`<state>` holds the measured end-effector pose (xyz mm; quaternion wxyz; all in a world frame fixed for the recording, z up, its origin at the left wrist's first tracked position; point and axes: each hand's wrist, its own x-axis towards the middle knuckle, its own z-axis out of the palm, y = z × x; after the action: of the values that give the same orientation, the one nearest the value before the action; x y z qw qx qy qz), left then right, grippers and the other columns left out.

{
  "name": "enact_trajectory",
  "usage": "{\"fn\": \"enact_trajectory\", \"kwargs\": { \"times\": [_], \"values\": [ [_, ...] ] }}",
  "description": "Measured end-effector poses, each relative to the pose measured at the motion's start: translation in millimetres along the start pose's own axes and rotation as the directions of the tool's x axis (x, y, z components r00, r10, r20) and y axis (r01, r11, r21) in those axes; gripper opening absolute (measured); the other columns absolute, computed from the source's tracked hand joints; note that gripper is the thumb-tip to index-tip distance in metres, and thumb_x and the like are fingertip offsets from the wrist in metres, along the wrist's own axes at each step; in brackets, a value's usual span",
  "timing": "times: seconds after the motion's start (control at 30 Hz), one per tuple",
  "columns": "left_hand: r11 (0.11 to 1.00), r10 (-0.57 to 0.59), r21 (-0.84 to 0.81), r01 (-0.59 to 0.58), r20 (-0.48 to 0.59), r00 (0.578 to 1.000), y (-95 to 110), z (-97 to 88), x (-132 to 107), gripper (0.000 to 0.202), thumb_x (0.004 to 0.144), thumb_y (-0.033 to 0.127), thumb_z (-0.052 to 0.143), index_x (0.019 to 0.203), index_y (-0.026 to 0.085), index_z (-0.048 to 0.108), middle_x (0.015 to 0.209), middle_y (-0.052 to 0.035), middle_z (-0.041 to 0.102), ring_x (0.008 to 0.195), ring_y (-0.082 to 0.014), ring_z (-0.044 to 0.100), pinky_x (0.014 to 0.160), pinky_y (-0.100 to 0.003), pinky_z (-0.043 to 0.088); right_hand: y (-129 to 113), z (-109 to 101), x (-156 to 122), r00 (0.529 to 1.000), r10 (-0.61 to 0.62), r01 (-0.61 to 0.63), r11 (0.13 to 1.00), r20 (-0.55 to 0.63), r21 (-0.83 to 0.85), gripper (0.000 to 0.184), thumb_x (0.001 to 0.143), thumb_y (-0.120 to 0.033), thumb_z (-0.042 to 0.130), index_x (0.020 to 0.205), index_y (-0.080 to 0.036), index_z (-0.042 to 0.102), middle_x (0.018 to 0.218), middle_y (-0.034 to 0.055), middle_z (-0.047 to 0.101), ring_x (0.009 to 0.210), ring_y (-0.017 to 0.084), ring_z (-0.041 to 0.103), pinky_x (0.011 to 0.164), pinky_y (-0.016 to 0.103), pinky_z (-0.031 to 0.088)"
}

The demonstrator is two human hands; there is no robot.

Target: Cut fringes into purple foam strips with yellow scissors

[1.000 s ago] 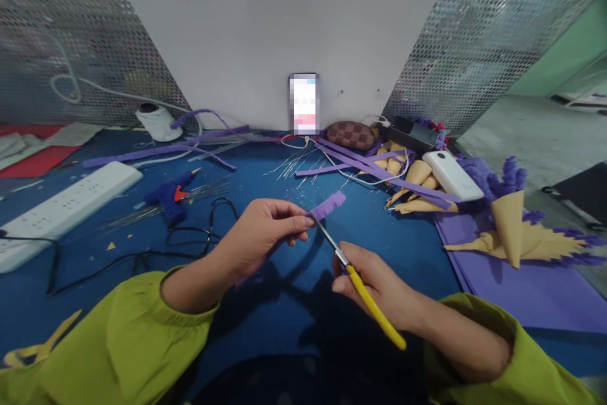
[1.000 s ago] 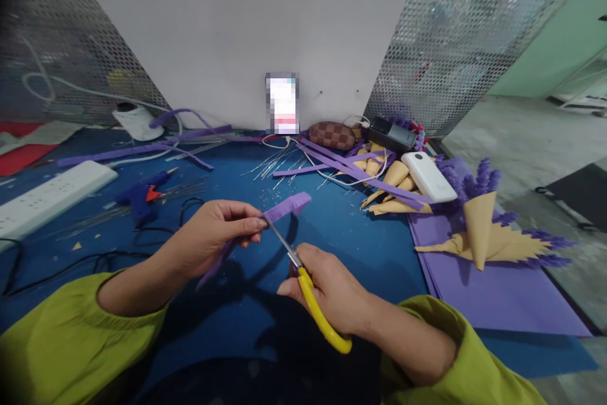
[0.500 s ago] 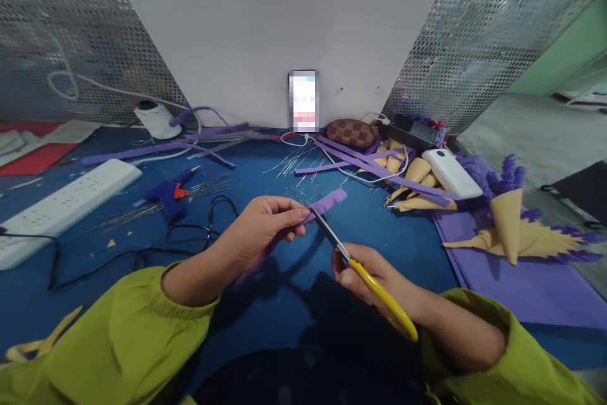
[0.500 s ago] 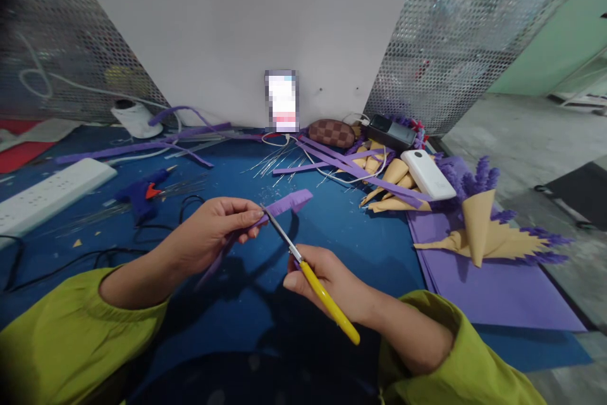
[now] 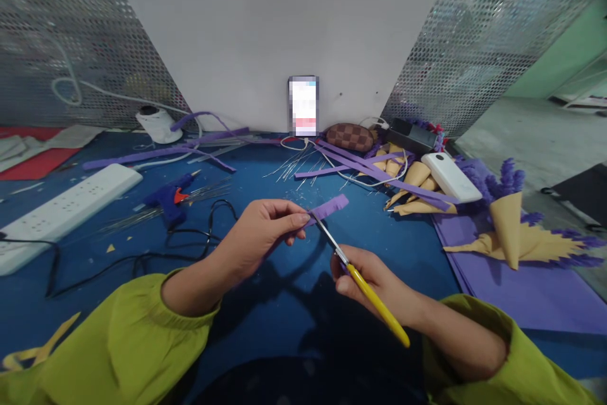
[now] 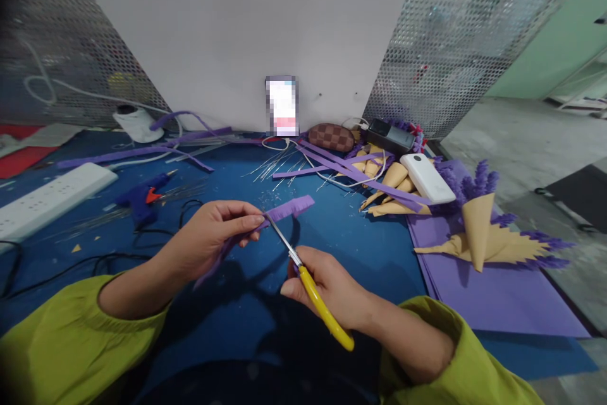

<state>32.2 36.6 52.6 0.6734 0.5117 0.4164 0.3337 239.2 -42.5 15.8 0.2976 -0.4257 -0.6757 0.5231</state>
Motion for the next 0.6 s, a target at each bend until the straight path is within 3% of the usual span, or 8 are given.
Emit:
{"fn": "enact_trajectory", "kwargs": {
  "times": [0.17,0.4,0.6],
  "values": [
    [1.000,-0.006,0.002,0.006,0.022,1.000,1.7,-0.3,-0.3,0.015,0.070,0.029,0.079,0.072,0.015,0.073,0.058,0.0009,0.063,0.054,-0.0065,0.051,0.049,-0.016,0.037,-1.2,-0.5,-2.2,0.999,-0.046,0.046,0.999,0.002,-0.002,0.050,0.089,-0.065,0.047,0.075,-0.017,0.048,0.068,-0.0028,0.043,0.062,0.009,0.036,0.056,0.022,0.031],
    [0.999,-0.039,-0.022,0.039,0.028,0.999,2.9,1.7,0.6,0.017,0.069,0.030,0.080,0.073,0.015,0.073,0.059,0.0012,0.062,0.053,-0.0058,0.049,0.049,-0.016,0.036,-1.8,-0.1,-3.2,0.998,-0.010,0.001,0.991,0.066,0.134,0.047,0.090,-0.065,0.045,0.079,-0.019,0.045,0.061,-0.0059,0.036,0.056,0.008,0.031,0.052,0.022,0.028],
    [0.999,0.000,0.032,0.002,-0.033,0.999,-1.5,2.1,0.5,0.017,0.069,0.030,0.080,0.075,0.015,0.073,0.061,-0.0001,0.064,0.056,-0.0083,0.052,0.050,-0.018,0.038,-0.3,0.6,-0.1,0.999,-0.022,0.020,0.998,-0.039,-0.058,0.054,0.085,-0.070,0.049,0.076,-0.017,0.049,0.072,-0.0015,0.047,0.065,0.011,0.040,0.059,0.023,0.034]
  ]
}}
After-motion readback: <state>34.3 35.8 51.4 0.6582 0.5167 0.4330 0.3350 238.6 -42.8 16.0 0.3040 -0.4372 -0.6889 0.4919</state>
